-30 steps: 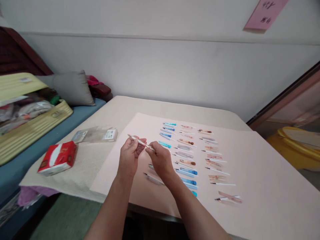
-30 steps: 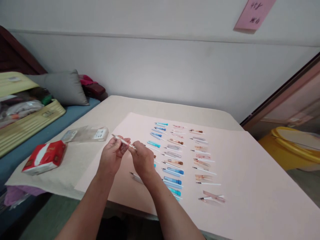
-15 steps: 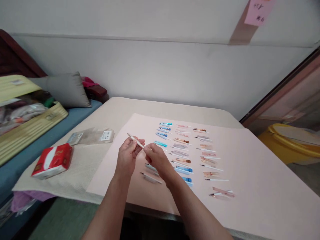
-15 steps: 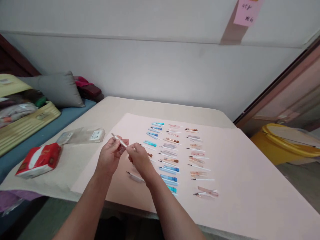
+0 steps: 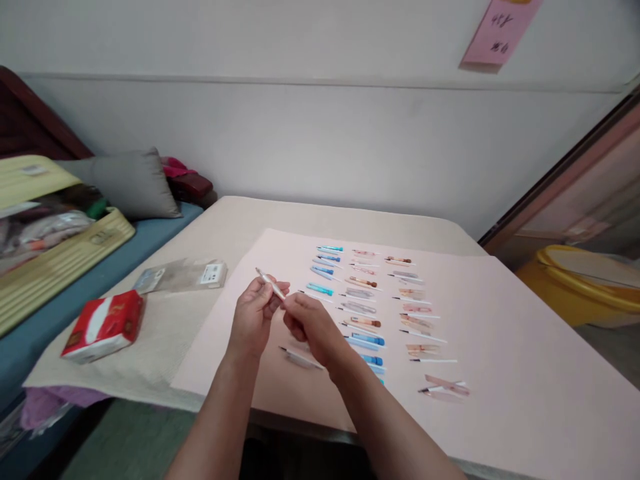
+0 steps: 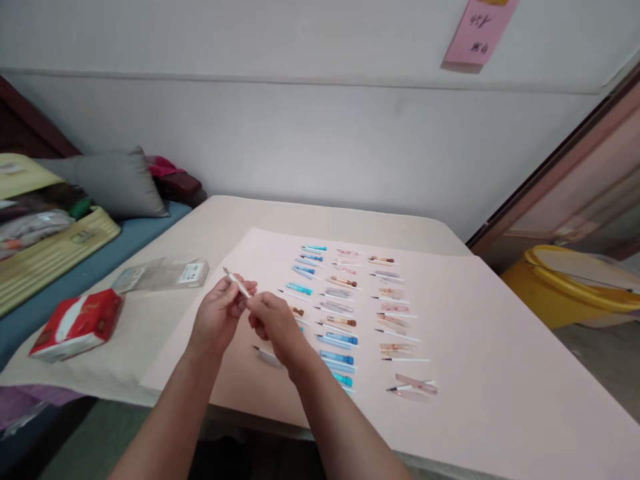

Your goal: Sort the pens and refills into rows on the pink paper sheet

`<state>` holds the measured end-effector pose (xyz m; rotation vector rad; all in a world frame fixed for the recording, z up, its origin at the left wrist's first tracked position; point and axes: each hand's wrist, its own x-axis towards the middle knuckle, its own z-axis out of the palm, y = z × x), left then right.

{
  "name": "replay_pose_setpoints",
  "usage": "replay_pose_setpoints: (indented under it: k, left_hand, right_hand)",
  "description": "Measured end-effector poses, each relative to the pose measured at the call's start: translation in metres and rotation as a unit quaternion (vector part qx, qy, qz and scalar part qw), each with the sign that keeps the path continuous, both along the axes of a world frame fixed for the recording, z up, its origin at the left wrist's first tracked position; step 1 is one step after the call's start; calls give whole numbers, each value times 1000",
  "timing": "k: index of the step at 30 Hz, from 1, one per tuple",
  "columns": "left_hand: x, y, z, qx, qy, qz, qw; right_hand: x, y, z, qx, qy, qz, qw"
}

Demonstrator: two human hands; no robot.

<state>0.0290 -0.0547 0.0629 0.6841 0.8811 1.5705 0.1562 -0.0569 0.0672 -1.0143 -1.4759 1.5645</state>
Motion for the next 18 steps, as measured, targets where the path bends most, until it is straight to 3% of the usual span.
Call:
replay_pose_setpoints:
  k: [1, 3, 5, 7, 9, 10, 12, 13, 15, 16, 18]
  left_hand:
    - [0, 0, 0, -2, 0, 9, 1000]
    - [1, 1, -1, -5, 1, 18, 1000]
    - [1, 1, -1, -4, 2, 14, 1000]
    - [0, 0, -1, 1, -1, 4, 1000]
    - [-1, -1, -1, 10, -4, -12, 1000]
    - [-2, -1, 0, 16, -4, -24, 1000]
    - [-2, -2, 0, 27, 1, -39, 999]
    - [-1, -3, 0, 28, 3, -38, 999]
    - [0, -2, 0, 22, 1, -22, 1000]
    - [1, -2, 0, 16, -1, -12, 1000]
    - [2, -1, 0, 6, -4, -2, 1000]
  right_hand:
    - [-3, -2, -1, 74, -76, -61, 992]
    - [-8, -5, -2, 194, -220, -140, 946]
    - [-11, -7, -2, 240, -283, -161, 915]
    - [-11, -6, -2, 201, -236, -136, 941]
    - [-7, -4, -1, 85, -114, -55, 988]
    - [-5, -2, 0, 20, -50, 0, 999]
    - [-1, 0, 0, -55, 29, 74, 995]
    - [0, 1, 0, -47, 27, 71, 996]
    - [0, 0, -1, 52, -59, -13, 997]
    - [-2, -2, -1, 121, -129, -65, 982]
    - [-5, -5, -2, 233, -267, -132, 926]
